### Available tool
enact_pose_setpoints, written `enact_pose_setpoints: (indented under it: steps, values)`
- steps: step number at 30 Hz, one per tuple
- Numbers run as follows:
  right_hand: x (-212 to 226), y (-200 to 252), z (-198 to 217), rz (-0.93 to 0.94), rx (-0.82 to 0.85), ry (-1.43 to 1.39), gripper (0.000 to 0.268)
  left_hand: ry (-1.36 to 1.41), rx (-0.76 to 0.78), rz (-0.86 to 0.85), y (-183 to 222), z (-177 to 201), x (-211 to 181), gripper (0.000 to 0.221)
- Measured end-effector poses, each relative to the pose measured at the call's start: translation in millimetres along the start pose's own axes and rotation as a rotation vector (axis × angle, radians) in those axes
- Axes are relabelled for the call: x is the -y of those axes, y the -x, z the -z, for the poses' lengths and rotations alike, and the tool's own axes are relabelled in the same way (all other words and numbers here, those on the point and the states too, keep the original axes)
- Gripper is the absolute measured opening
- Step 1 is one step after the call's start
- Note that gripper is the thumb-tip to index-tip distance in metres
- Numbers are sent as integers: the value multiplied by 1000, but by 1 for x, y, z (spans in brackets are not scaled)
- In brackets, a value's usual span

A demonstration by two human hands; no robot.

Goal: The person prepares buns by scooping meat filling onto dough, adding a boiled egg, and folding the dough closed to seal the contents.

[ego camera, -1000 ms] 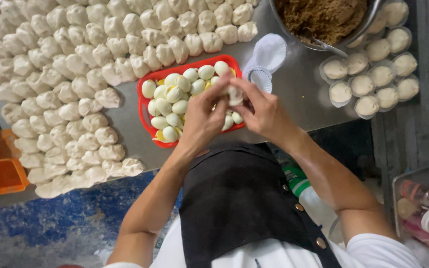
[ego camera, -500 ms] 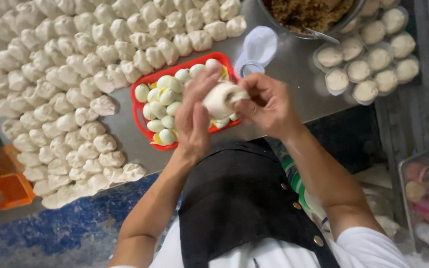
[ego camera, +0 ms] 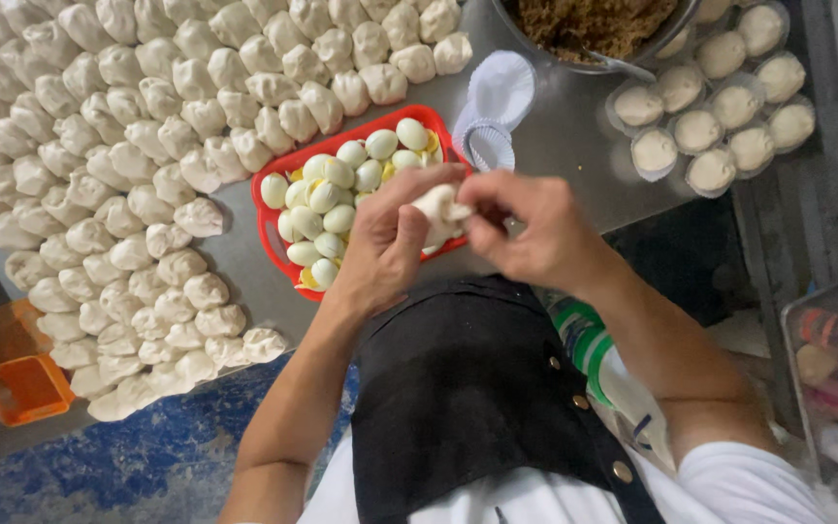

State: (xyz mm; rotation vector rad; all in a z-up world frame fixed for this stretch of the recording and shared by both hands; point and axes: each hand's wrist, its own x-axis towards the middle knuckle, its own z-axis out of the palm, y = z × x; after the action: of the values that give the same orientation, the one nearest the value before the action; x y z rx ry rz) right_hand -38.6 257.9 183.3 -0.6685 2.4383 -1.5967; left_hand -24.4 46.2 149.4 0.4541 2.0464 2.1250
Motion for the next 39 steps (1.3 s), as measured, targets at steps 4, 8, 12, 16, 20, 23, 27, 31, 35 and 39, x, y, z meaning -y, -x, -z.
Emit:
enact_pose_setpoints:
  steps: [4, 8, 12, 16, 20, 23, 27, 31, 35, 39]
  values:
    - [-6, 2, -2, 55, 5, 51, 22, 12, 67, -47, -9, 4, -4, 67]
    - [-17, -2, -5, -189, 41, -155, 21, 31, 40, 125, -9, 8, -1, 58]
    - [-25, -6, -9, -182, -32, 80, 13, 299, -55, 304, -12, 4, 5, 53]
    - [-26, -2, -7, -129, -110, -22, 17, 254, 0, 349, -11, 1, 9, 55]
    - [-19, -3, -5, -183, -24, -35, 15, 167, 68, 272, -9, 7, 7, 57]
    - [-12, -7, 0, 18, -47, 263, 14, 170, 81, 343, -14, 6, 4, 59]
    - [-10, -1, 2, 89, -95, 261, 22, 89, 73, 248, -15, 0, 4, 54]
    - [-23, 17, -4, -84, 35, 63, 15, -136, 100, 159, -4, -5, 13, 43]
    - [-45, 35, -17, -193, 90, 23, 14, -332, 111, 235, 6, -25, 36, 40]
    - [-61, 51, -28, -236, 63, 80, 15, -251, -15, 542, 15, -53, 72, 33]
